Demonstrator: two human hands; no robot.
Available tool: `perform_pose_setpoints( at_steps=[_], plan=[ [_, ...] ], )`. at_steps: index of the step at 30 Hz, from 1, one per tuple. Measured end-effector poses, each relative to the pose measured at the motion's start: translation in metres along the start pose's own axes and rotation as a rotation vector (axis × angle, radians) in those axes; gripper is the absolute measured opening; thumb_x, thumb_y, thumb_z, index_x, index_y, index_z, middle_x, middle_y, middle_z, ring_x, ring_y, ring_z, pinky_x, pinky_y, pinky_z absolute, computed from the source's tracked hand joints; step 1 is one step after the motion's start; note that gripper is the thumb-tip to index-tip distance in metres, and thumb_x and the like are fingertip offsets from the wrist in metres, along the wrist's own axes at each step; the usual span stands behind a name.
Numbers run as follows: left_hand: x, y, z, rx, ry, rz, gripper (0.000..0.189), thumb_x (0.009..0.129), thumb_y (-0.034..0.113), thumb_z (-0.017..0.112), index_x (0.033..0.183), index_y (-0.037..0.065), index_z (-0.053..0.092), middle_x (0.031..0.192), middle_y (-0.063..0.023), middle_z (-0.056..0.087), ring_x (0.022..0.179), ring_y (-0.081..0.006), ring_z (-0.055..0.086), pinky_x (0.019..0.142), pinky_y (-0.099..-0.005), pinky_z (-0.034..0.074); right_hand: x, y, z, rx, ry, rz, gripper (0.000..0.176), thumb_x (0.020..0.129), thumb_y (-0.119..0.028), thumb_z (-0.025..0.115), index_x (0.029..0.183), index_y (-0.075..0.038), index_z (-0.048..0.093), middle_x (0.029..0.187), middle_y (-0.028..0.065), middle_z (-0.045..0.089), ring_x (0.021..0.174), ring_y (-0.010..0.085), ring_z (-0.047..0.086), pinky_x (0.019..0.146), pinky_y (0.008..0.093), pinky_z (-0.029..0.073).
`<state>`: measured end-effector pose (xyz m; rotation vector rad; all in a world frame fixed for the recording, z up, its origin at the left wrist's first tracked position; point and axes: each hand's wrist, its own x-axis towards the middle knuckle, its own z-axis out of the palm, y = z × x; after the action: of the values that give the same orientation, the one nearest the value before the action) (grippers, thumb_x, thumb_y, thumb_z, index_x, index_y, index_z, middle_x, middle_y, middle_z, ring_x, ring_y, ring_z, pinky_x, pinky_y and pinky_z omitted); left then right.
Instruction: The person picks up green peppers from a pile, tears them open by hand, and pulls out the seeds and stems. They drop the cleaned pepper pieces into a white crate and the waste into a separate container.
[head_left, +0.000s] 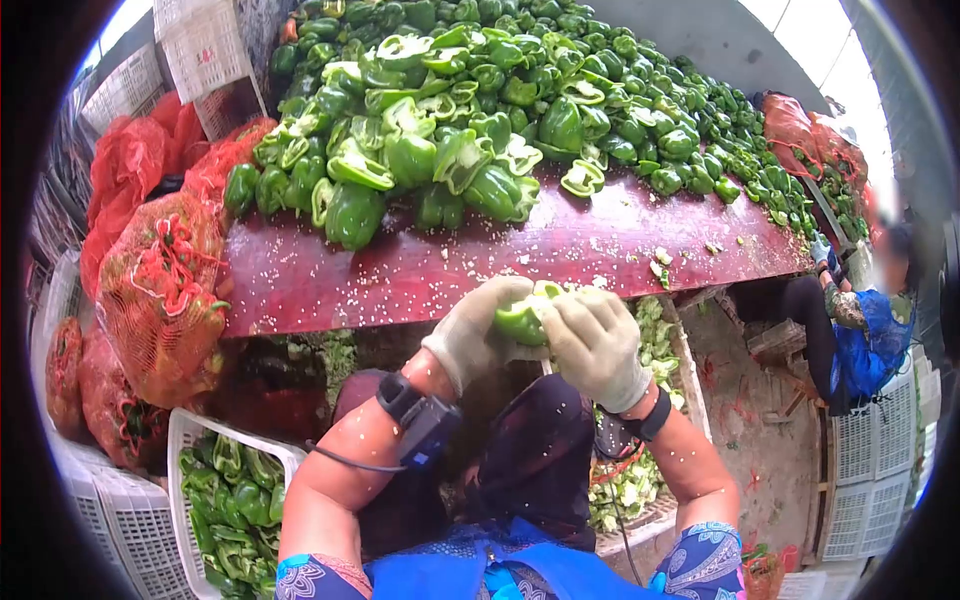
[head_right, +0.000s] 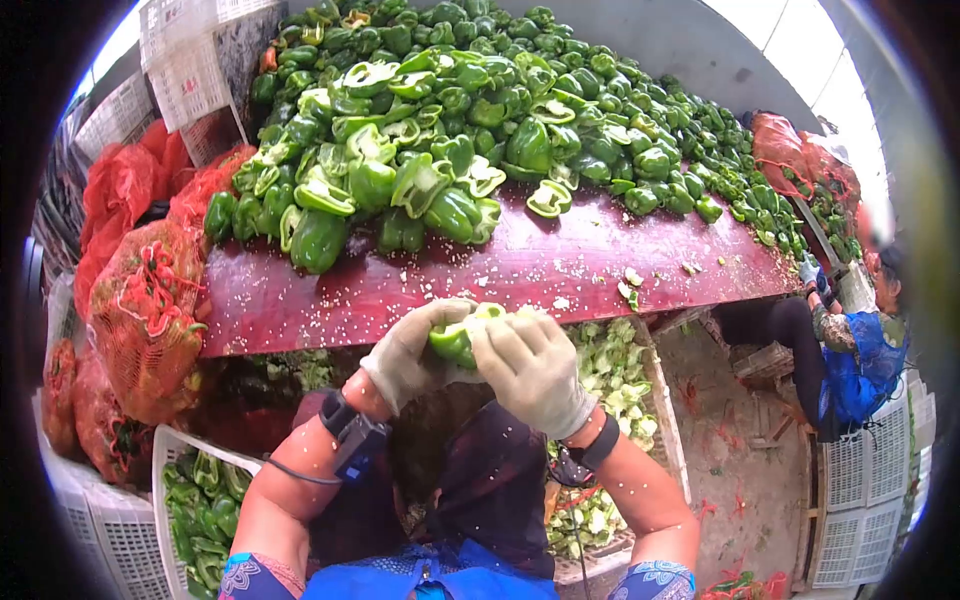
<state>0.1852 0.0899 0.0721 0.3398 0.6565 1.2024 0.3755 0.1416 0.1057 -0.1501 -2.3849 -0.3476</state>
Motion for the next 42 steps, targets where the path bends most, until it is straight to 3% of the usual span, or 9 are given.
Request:
perform_pose_setpoints(
  at_steps=[14, 18, 24, 27, 30, 36, 37, 38, 42],
  plan=[
    [-0.014, -0.007, 0.008, 0.21, -0.126, 0.501, 0.037, 0.107, 0.027, 0.053, 0.137, 0.005, 0.049, 0.124, -0.0108, 0.059, 0.114, -0.0177, 0.061, 0.1, -0.0354, 0.051, 0.012, -0.002, 0.034, 0.366, 0.212, 0.579, 0.012, 0.087, -0.004, 0.071, 0.098, -0.002, 0.067, 0.082, 0.0133, 0.063, 0.068, 0.032, 0.063, 0.061, 0.0405, 0.05],
    [-0.011, -0.003, -0.001, 0.308, -0.12, 0.551, 0.038, 0.108, 0.03, 0.051, 0.136, 0.004, 0.05, 0.128, -0.0122, 0.059, 0.115, -0.0204, 0.061, 0.099, -0.0362, 0.053, 0.008, -0.001, -0.014, 0.866, 0.428, 1.061, 0.009, 0.096, -0.007, 0.069, 0.096, 0.002, 0.071, 0.077, 0.003, 0.067, 0.07, 0.0097, 0.061, 0.059, 0.0269, 0.048],
    [-0.024, 0.006, 0.01, 0.42, -0.04, 0.541, 0.043, 0.096, 0.017, 0.056, 0.136, 0.003, 0.052, 0.124, -0.0094, 0.06, 0.113, -0.0181, 0.061, 0.096, -0.0335, 0.053, -0.073, 0.039, -0.047, -0.153, -0.085, 0.681, 0.027, 0.087, -0.006, 0.072, 0.113, -0.001, 0.068, 0.097, 0.0125, 0.072, 0.078, 0.0189, 0.071, 0.07, 0.0313, 0.056],
    [-0.01, -0.004, 0.014, 1.006, -0.02, 0.963, 0.054, 0.076, -0.003, 0.055, 0.13, 0.002, 0.057, 0.123, -0.0158, 0.061, 0.115, -0.0296, 0.062, 0.099, -0.0389, 0.051, -0.034, 0.009, -0.033, 0.524, 0.058, 1.05, 0.047, 0.085, -0.002, 0.066, 0.131, -0.001, 0.058, 0.1, 0.0169, 0.071, 0.086, 0.0328, 0.071, 0.083, 0.0411, 0.058],
    [-0.003, -0.031, 0.024, 1.521, -0.085, 1.291, 0.045, 0.074, -0.01, 0.061, 0.117, 0.003, 0.06, 0.115, -0.0212, 0.063, 0.108, -0.0414, 0.061, 0.098, -0.0454, 0.05, -0.017, -0.041, 0.01, 0.385, -0.098, 0.758, 0.063, 0.08, -0.001, 0.061, 0.141, 0.005, 0.046, 0.132, 0.0272, 0.058, 0.119, 0.0406, 0.06, 0.103, 0.0458, 0.049],
    [-0.02, 0.025, -0.006, 0.751, 0.937, 1.329, 0.037, 0.082, -0.012, 0.05, 0.116, 0.0, 0.056, 0.102, -0.0125, 0.061, 0.097, -0.0322, 0.063, 0.082, -0.0416, 0.054, -0.015, 0.042, 0.018, 0.039, -0.181, 0.973, 0.057, 0.08, -0.001, 0.058, 0.136, 0.008, 0.052, 0.128, 0.0272, 0.061, 0.114, 0.0412, 0.063, 0.101, 0.0448, 0.051],
    [-0.018, 0.021, -0.007, 1.264, 0.935, 1.474, 0.036, 0.08, -0.012, 0.05, 0.113, 0.0, 0.058, 0.103, -0.0149, 0.062, 0.098, -0.0332, 0.063, 0.082, -0.0414, 0.054, -0.007, 0.032, 0.033, 0.078, -0.05, 0.628, 0.055, 0.079, 0.0, 0.056, 0.133, 0.008, 0.053, 0.121, 0.029, 0.062, 0.106, 0.0419, 0.064, 0.094, 0.0456, 0.054],
    [-0.013, 0.008, -0.001, 1.357, 0.58, 1.427, 0.034, 0.079, -0.011, 0.051, 0.11, 0.0, 0.06, 0.101, -0.0145, 0.063, 0.094, -0.0349, 0.063, 0.082, -0.0408, 0.053, 0.007, 0.01, 0.039, 0.233, -0.124, 0.585, 0.055, 0.08, -0.002, 0.056, 0.134, 0.008, 0.053, 0.121, 0.0282, 0.062, 0.106, 0.0424, 0.065, 0.093, 0.0452, 0.055],
    [-0.034, 0.019, 0.003, 1.033, 0.57, 0.859, 0.028, 0.083, -0.006, 0.05, 0.107, 0.003, 0.06, 0.09, -0.0039, 0.062, 0.079, -0.0152, 0.06, 0.074, -0.0296, 0.051, 0.04, 0.054, 0.048, 0.966, -0.368, 0.452, 0.047, 0.084, -0.01, 0.075, 0.13, -0.004, 0.063, 0.118, 0.0183, 0.068, 0.103, 0.0335, 0.07, 0.091, 0.0408, 0.056]
  ],
)
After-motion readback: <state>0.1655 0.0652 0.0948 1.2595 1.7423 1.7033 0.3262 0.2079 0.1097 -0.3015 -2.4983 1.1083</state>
